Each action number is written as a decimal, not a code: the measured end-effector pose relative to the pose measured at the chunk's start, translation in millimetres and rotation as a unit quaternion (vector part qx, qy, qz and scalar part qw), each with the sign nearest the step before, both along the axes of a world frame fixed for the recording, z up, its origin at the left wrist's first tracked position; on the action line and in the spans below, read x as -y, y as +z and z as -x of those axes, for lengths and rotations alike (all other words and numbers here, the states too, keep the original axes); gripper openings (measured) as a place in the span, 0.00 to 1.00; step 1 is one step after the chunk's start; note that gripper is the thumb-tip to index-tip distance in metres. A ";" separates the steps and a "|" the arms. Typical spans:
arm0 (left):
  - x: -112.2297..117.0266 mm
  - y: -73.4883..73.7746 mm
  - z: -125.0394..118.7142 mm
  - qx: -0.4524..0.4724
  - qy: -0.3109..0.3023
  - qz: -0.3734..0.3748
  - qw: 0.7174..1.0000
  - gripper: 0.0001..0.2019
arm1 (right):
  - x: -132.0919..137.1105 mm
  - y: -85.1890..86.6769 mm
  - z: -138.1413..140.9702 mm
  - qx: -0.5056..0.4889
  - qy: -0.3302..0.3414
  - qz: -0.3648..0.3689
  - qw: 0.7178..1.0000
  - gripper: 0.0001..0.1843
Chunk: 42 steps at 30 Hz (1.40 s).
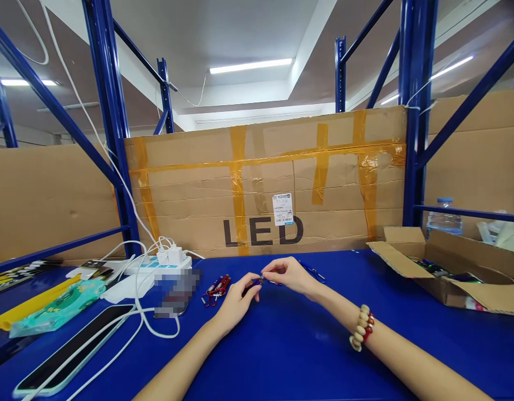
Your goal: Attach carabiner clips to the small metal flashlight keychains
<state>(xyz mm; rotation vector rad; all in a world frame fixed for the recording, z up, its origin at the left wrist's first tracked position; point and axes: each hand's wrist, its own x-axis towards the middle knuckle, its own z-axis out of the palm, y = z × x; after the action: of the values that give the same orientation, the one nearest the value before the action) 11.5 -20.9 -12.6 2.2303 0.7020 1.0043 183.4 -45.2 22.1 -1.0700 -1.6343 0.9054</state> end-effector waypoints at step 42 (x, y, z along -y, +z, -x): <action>2.9 -9.7 2.1 0.011 0.106 -0.089 0.990 0.12 | 70.3 26.4 30.6 -0.001 -0.066 -0.083 0.994 0.16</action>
<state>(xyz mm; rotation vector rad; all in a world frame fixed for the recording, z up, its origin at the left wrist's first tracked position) 9.5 -23.8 -22.2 2.3283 0.8846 1.2350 152.8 -115.5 48.5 -1.0473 -1.5878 0.6724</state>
